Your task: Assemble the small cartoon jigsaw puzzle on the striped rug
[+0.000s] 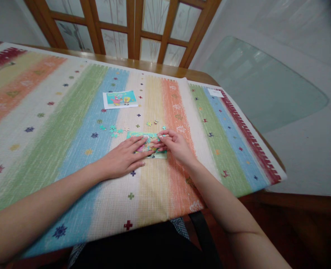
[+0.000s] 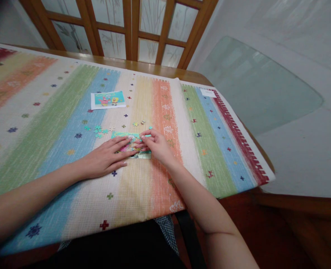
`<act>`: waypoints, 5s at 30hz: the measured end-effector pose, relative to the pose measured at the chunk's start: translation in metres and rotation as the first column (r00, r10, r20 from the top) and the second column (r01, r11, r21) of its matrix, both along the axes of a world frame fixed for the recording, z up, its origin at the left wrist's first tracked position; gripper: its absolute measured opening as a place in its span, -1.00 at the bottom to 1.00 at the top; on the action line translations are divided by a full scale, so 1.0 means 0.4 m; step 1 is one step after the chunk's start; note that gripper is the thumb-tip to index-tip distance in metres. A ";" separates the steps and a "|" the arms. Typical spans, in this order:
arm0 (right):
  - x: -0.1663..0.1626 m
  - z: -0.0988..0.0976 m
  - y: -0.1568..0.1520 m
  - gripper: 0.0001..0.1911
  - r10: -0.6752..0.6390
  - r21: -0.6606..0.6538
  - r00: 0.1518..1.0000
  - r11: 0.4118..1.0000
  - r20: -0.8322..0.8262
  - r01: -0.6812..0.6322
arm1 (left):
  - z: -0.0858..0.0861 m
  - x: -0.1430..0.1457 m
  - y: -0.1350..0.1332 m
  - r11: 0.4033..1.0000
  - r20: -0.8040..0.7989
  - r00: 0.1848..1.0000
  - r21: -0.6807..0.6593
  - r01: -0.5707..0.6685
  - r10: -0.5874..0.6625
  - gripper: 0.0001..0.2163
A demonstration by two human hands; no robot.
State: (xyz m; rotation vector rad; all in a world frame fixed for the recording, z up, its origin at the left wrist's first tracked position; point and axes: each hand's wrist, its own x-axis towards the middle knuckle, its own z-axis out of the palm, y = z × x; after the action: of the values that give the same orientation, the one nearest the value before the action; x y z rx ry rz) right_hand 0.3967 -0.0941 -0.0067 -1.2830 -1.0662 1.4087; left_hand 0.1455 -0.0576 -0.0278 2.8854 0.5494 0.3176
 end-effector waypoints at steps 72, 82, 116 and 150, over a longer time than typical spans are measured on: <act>-0.066 -0.025 0.005 -0.76 -0.162 0.239 0.385 0.958 0.908 -0.160 | -0.001 0.003 0.032 0.999 0.243 0.970 0.021 -0.034 0.028 -0.76; -0.045 -0.016 0.004 -0.82 -0.182 0.288 0.432 0.937 0.884 -0.196 | -0.004 0.002 0.032 0.999 0.248 0.968 0.033 -0.031 0.022 -0.76; 0.053 0.024 0.027 -0.69 -0.214 0.288 0.222 0.871 0.951 -0.397 | 0.025 0.022 0.027 0.985 0.069 0.997 0.172 -0.034 0.023 -0.70; 0.017 -0.035 0.052 -0.91 0.099 0.109 0.765 0.970 0.637 -0.217 | -0.032 0.022 0.035 0.993 0.082 0.997 0.116 -0.005 -0.004 -0.63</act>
State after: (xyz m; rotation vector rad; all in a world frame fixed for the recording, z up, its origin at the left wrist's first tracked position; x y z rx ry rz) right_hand 0.4035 -0.0734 -0.0207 -1.6069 -1.7472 0.9702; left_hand 0.1545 -0.0438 -0.0406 2.9675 0.5346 0.4814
